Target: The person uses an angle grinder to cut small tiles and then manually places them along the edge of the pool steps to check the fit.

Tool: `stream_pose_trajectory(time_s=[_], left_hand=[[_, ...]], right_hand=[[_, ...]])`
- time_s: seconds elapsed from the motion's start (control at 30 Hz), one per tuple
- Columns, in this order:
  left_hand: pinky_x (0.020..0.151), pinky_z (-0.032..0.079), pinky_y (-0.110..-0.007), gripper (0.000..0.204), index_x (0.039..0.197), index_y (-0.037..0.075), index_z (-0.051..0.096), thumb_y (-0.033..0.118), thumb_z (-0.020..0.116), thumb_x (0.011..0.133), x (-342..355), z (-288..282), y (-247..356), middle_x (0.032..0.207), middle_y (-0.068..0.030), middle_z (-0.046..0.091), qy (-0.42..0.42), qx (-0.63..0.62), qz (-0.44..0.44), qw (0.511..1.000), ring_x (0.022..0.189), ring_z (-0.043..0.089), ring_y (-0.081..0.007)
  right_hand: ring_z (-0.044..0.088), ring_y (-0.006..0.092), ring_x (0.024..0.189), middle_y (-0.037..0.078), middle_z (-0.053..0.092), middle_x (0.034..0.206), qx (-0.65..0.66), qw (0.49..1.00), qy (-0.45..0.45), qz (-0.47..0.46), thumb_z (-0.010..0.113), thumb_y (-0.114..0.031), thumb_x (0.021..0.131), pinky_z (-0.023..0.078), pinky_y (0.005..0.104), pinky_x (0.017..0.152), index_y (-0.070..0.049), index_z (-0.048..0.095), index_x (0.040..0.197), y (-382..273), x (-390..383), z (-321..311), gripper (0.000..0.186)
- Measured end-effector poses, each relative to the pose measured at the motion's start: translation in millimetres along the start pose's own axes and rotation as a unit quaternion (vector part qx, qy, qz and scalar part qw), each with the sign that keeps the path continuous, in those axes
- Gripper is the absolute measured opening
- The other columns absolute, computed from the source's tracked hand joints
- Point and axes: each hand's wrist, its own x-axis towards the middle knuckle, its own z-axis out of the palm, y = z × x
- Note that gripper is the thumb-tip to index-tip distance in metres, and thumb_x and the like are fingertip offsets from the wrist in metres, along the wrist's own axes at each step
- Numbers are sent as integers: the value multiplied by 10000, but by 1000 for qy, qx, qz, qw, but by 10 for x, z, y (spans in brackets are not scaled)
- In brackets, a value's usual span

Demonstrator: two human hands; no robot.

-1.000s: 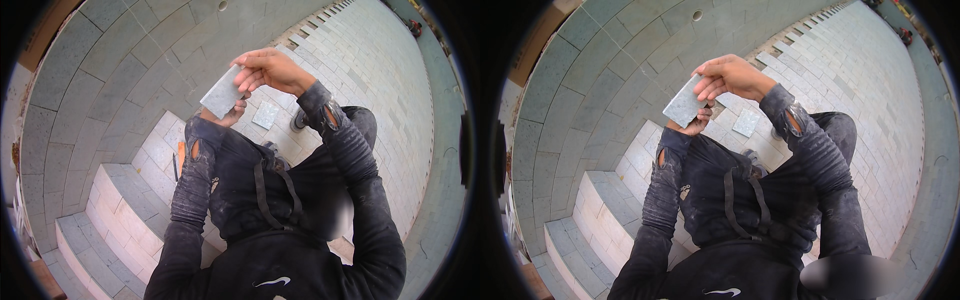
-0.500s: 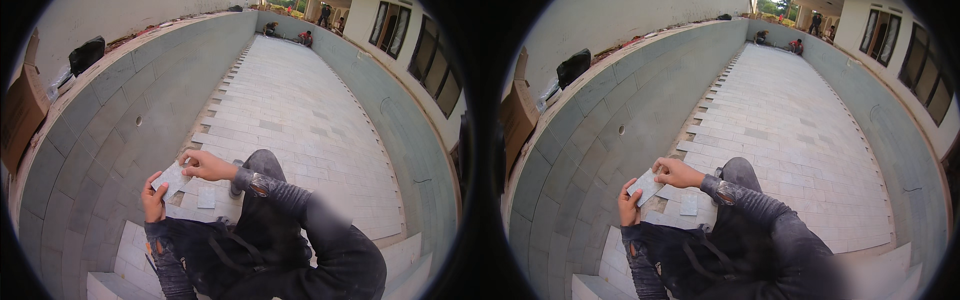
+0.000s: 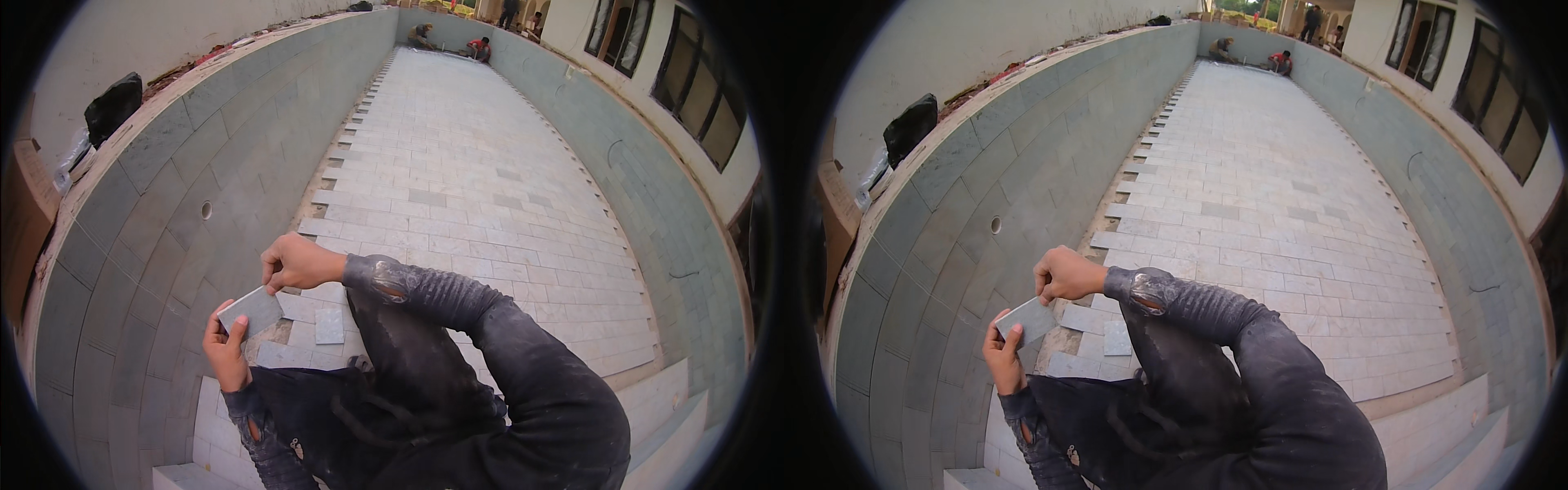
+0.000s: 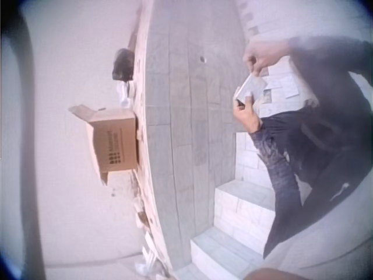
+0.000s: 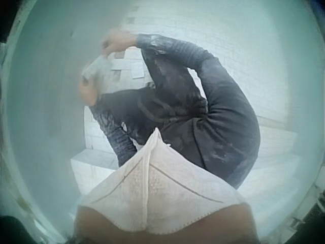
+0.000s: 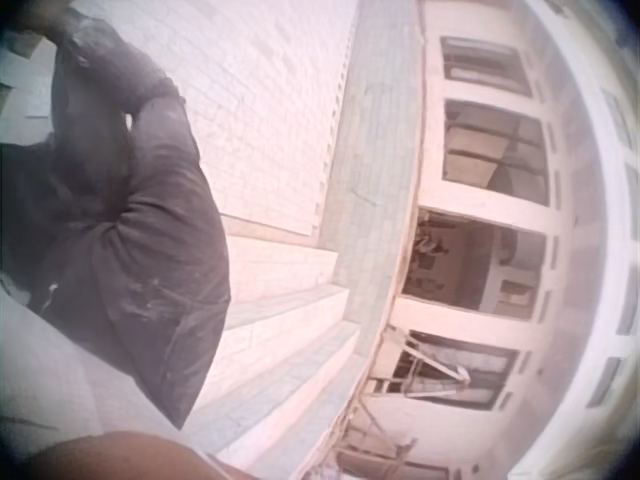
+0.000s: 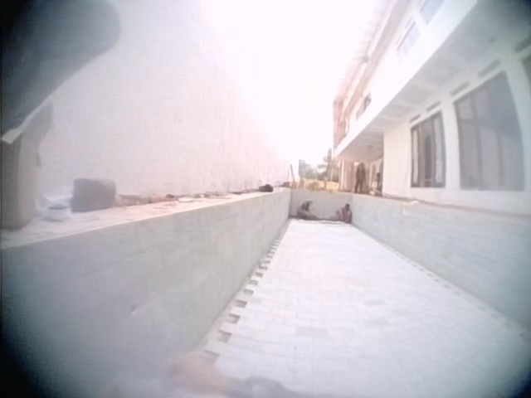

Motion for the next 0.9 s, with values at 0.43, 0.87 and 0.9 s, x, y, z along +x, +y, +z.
stream_pose_trajectory(time_s=[0.43,0.87,0.9], left_hand=[[943,453,-272,321,1199,-31,578,74,678,913,1373,281,-1449,1116,-99,666,203,-51,-84,974,1014,612,-130],[824,483,-293,379,1188,-54,608,114,732,872,1448,427,-4123,1079,-105,677,576,-27,-317,753,940,632,-162],[784,480,-289,416,1224,-33,603,133,742,869,1329,331,-4304,1053,-75,675,601,-22,-318,733,919,625,-146]], right_hand=[[661,122,808,100,707,947,309,936,-136,100,711,-150,887,541,262,722,45,667,1122,2448,1404,-98,309],[638,105,758,69,698,858,318,853,-232,342,718,-83,821,525,256,660,63,674,1028,4846,1150,1360,257],[638,106,746,69,697,847,318,843,-239,362,713,-75,819,525,258,650,67,676,1004,4859,1133,1531,236]])
